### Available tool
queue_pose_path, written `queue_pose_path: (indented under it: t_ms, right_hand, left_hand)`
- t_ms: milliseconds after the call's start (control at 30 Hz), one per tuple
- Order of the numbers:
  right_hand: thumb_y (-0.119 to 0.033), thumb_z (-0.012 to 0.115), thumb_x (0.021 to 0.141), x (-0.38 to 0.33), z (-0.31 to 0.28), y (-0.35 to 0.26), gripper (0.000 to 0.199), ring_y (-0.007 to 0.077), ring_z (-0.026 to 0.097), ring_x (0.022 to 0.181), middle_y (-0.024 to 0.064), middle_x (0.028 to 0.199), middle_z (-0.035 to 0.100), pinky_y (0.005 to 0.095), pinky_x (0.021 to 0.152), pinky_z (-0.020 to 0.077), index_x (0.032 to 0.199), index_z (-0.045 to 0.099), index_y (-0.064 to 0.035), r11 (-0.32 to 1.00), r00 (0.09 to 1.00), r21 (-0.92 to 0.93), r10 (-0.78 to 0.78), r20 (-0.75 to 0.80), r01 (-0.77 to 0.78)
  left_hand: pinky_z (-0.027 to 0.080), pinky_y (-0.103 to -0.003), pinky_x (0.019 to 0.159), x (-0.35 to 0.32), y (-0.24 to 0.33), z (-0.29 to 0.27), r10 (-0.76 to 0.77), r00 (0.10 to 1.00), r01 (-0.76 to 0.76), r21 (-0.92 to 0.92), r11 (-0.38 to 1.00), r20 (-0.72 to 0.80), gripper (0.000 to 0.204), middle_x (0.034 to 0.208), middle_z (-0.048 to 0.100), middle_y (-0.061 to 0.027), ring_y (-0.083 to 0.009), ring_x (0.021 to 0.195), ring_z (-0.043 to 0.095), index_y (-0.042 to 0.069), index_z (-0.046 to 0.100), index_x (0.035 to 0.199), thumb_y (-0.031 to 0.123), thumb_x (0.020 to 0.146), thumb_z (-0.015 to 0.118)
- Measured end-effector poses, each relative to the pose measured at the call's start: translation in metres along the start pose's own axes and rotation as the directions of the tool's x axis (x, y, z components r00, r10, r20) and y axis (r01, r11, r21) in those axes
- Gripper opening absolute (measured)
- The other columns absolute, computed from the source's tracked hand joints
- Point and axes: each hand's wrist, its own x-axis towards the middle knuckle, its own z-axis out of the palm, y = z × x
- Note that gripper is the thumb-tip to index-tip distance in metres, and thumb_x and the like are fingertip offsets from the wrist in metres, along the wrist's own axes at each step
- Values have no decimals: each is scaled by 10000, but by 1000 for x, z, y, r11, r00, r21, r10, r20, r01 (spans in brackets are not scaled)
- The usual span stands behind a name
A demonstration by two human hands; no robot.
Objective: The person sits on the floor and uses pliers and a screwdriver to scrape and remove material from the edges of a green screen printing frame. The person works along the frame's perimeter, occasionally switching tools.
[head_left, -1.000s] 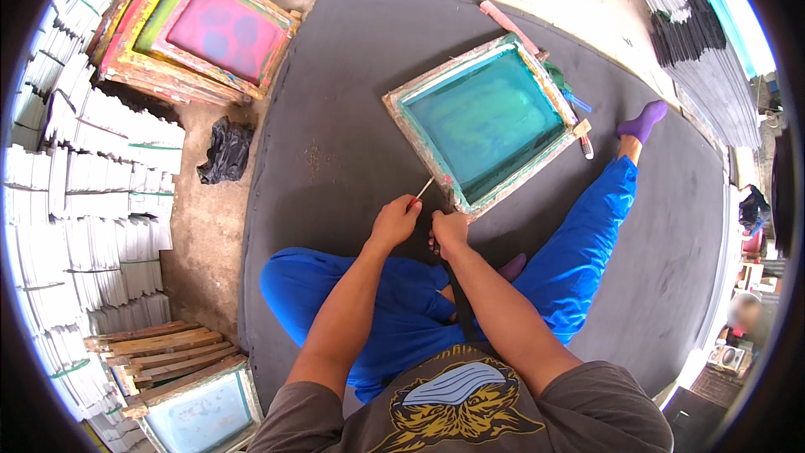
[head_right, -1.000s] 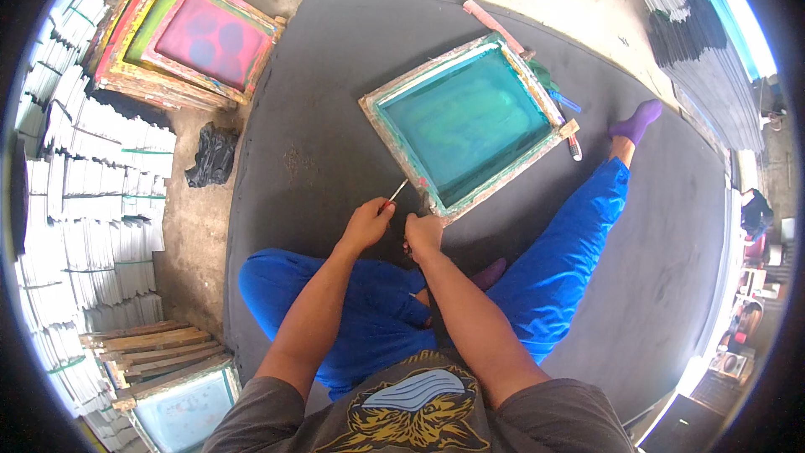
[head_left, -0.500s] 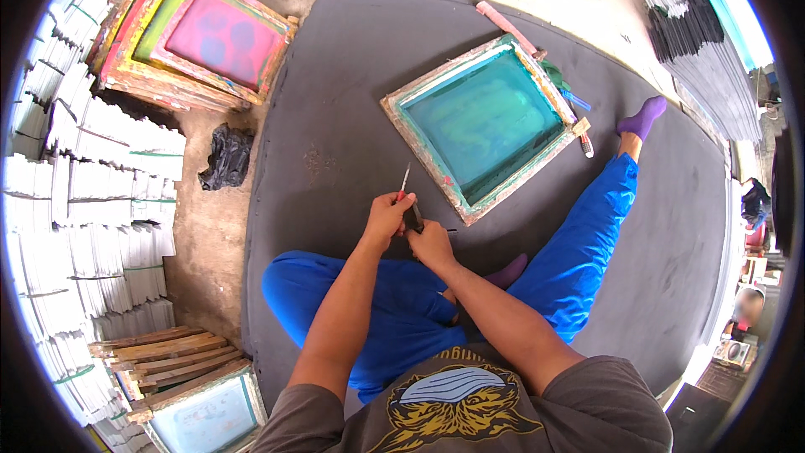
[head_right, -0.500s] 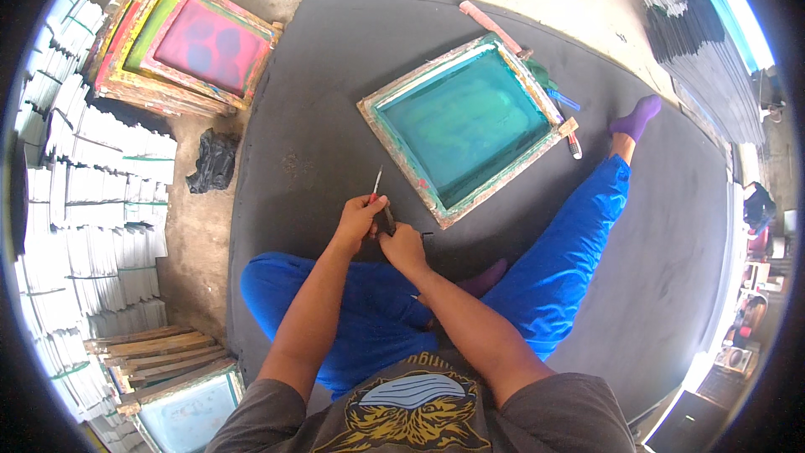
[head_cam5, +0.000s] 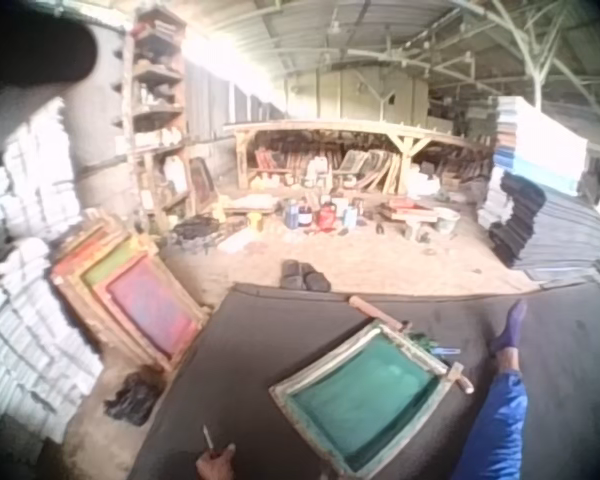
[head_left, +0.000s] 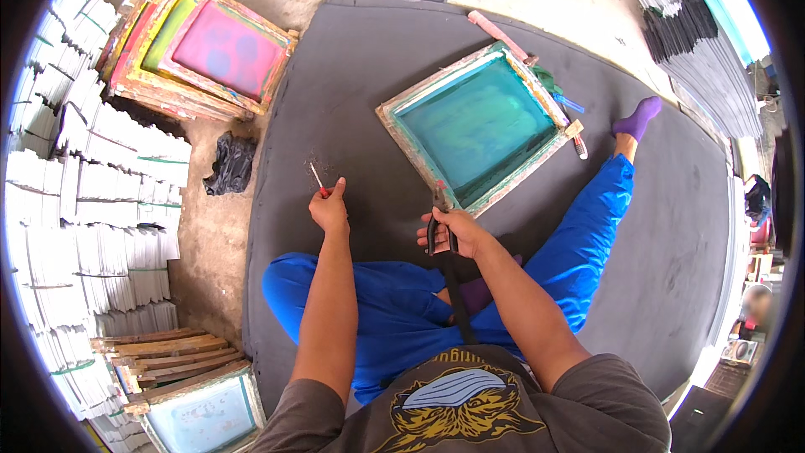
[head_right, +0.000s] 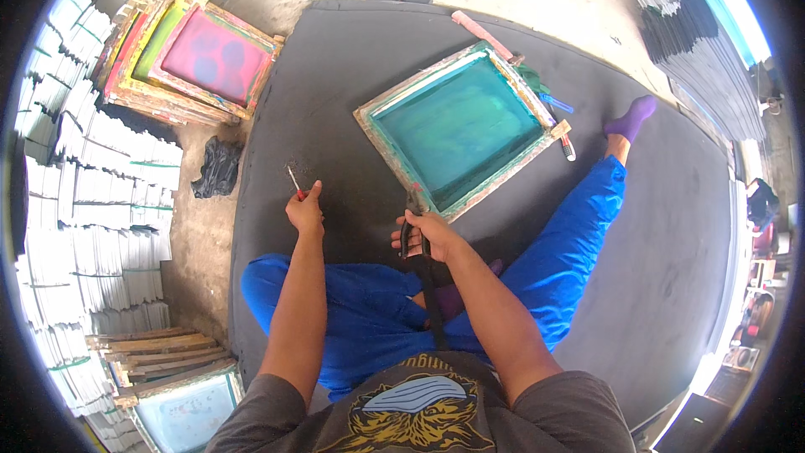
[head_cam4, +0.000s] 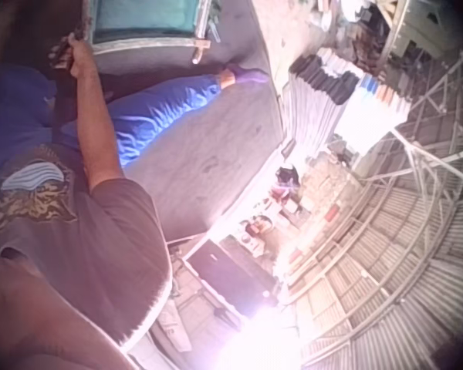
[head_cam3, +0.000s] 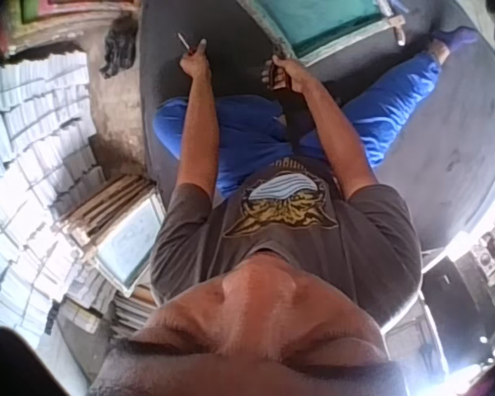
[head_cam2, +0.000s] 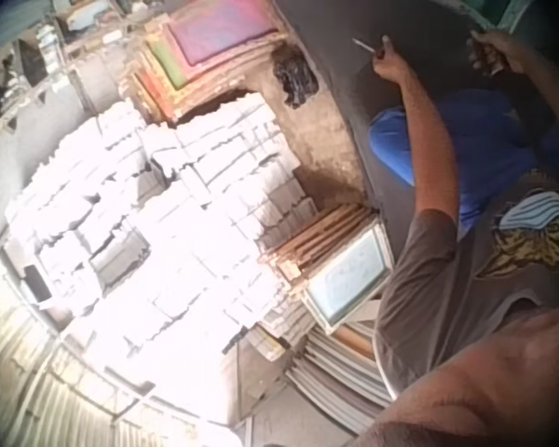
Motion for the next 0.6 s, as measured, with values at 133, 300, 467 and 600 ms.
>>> queue_pose_path:
  t_ms: [133, 300, 467, 600]
  right_hand:
    - [-411, 506, 1090, 2, -5, -1, 451, 362, 747, 1004, 234, 1136, 716, 532, 814, 619, 1297, 573, -16, 999, 1000, 45, 15, -19, -14]
    - [-416, 493, 1092, 5, -7, -3, 444, 359, 741, 984, 231, 1101, 717, 535, 817, 617, 1281, 589, -26, 996, 997, 76, 61, -49, -57]
    - [-270, 626, 1017, 9, 2, -2, 292, 286, 699, 717, 161, 859, 687, 450, 630, 602, 1145, 626, -8, 998, 986, 44, 59, -159, -52]
    - [-75, 677, 875, 26, 25, 16, 197, 249, 625, 545, 126, 709, 619, 412, 478, 536, 1045, 621, 8, 996, 918, -62, -82, -388, 63]
  left_hand:
    - [378, -273, 413, -21, -4, 10, -78, 954, 76, 18, 997, 289, 363, 669, 572, -18, -107, 450, 461, 18, 681, 956, 379, 982, 706]
    - [472, -337, 533, -61, -12, 23, 11, 853, -175, 266, 948, 522, 360, 677, 651, -67, -165, 554, 602, 7, 692, 896, 357, 982, 680]
    - [525, -388, 671, -66, -20, 25, 37, 792, -309, 348, 885, 610, 382, 702, 697, -115, -241, 678, 702, -14, 695, 867, 355, 961, 683]
    - [526, -391, 672, -66, -19, 26, 44, 784, -317, 338, 886, 619, 380, 702, 698, -118, -253, 680, 705, -13, 696, 858, 351, 964, 677]
